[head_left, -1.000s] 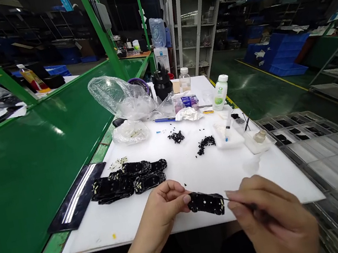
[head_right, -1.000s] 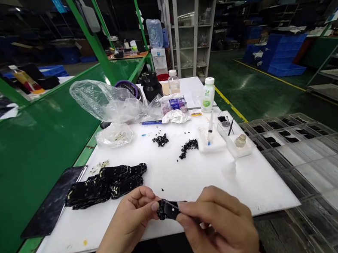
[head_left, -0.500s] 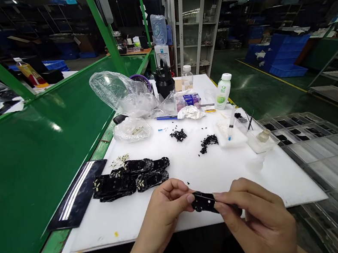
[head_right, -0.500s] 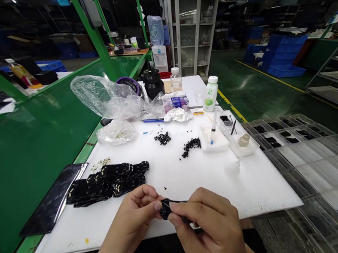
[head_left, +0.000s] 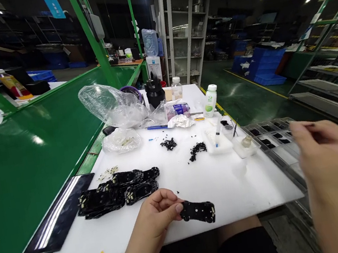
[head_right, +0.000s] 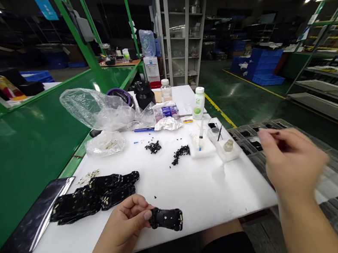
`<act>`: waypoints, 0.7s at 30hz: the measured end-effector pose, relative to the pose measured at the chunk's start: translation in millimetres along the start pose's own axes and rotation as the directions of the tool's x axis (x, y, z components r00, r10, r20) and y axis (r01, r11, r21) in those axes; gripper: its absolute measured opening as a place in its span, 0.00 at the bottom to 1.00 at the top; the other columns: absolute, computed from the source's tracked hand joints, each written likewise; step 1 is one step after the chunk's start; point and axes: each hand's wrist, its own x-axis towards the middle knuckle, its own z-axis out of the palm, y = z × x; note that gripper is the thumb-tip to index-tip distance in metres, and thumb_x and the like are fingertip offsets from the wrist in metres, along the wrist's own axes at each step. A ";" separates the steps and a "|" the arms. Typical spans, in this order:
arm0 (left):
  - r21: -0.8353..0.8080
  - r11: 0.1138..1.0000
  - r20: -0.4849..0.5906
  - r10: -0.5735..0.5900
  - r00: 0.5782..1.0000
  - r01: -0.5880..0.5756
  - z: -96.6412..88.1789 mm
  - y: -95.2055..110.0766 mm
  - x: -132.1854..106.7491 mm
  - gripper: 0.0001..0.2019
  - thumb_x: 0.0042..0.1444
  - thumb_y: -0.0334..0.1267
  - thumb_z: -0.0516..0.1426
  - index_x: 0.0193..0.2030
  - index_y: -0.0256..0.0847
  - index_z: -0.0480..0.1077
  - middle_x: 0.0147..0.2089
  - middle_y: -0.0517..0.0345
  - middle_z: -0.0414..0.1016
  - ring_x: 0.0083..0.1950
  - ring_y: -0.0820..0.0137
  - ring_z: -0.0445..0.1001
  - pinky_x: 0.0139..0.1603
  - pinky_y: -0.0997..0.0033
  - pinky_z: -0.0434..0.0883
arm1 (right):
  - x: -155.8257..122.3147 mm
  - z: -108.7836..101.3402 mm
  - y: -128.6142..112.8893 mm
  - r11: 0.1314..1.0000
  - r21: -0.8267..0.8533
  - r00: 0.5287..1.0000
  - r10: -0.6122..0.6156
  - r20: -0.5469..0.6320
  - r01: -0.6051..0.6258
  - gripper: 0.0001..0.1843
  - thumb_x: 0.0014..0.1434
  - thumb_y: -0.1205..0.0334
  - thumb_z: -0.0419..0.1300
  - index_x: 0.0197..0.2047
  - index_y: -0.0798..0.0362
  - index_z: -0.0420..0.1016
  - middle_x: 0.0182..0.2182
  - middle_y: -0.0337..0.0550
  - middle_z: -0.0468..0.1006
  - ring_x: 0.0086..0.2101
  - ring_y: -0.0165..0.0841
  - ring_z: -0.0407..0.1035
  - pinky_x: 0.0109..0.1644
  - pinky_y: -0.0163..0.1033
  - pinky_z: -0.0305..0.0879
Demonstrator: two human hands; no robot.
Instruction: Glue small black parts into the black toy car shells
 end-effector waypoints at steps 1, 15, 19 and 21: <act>0.005 1.000 -0.005 -0.001 1.000 0.001 -0.2 0.1 1.0 0.13 0.42 0.35 0.71 0.30 0.38 0.72 0.28 0.58 0.79 0.27 0.74 0.72 0.30 0.76 0.68 | 13.9 5.0 7.0 1.000 -0.021 1.000 0.002 -0.014 -0.002 0.10 0.59 0.54 0.61 0.38 0.52 0.76 0.33 0.43 0.74 0.34 0.39 0.68 0.39 0.43 0.62; -0.022 0.999 -0.060 0.029 0.998 -0.030 5.2 4.8 -1.7 0.13 0.40 0.34 0.72 0.29 0.39 0.72 0.26 0.61 0.78 0.27 0.76 0.71 0.31 0.77 0.68 | 21.6 22.9 13.1 0.985 -0.172 0.980 0.045 0.194 -0.011 0.21 0.54 0.49 0.63 0.45 0.55 0.79 0.29 0.42 0.73 0.29 0.35 0.66 0.36 0.41 0.63; -0.084 0.995 -0.051 0.041 0.998 -0.045 18.6 10.5 -9.5 0.13 0.41 0.34 0.72 0.29 0.39 0.72 0.27 0.61 0.77 0.27 0.76 0.70 0.31 0.77 0.68 | -42.1 -2.0 -34.3 0.990 0.122 0.896 0.014 0.444 -0.076 0.18 0.60 0.50 0.59 0.50 0.49 0.76 0.32 0.42 0.76 0.30 0.33 0.70 0.35 0.37 0.69; -0.093 0.994 -0.030 0.049 0.998 -0.052 28.5 12.1 -14.3 0.13 0.41 0.34 0.72 0.29 0.38 0.72 0.27 0.60 0.78 0.27 0.77 0.70 0.30 0.77 0.68 | -79.1 -6.3 -54.7 0.949 0.283 0.736 -0.091 0.671 -0.140 0.31 0.55 0.50 0.64 0.61 0.46 0.68 0.39 0.43 0.78 0.32 0.34 0.73 0.38 0.37 0.73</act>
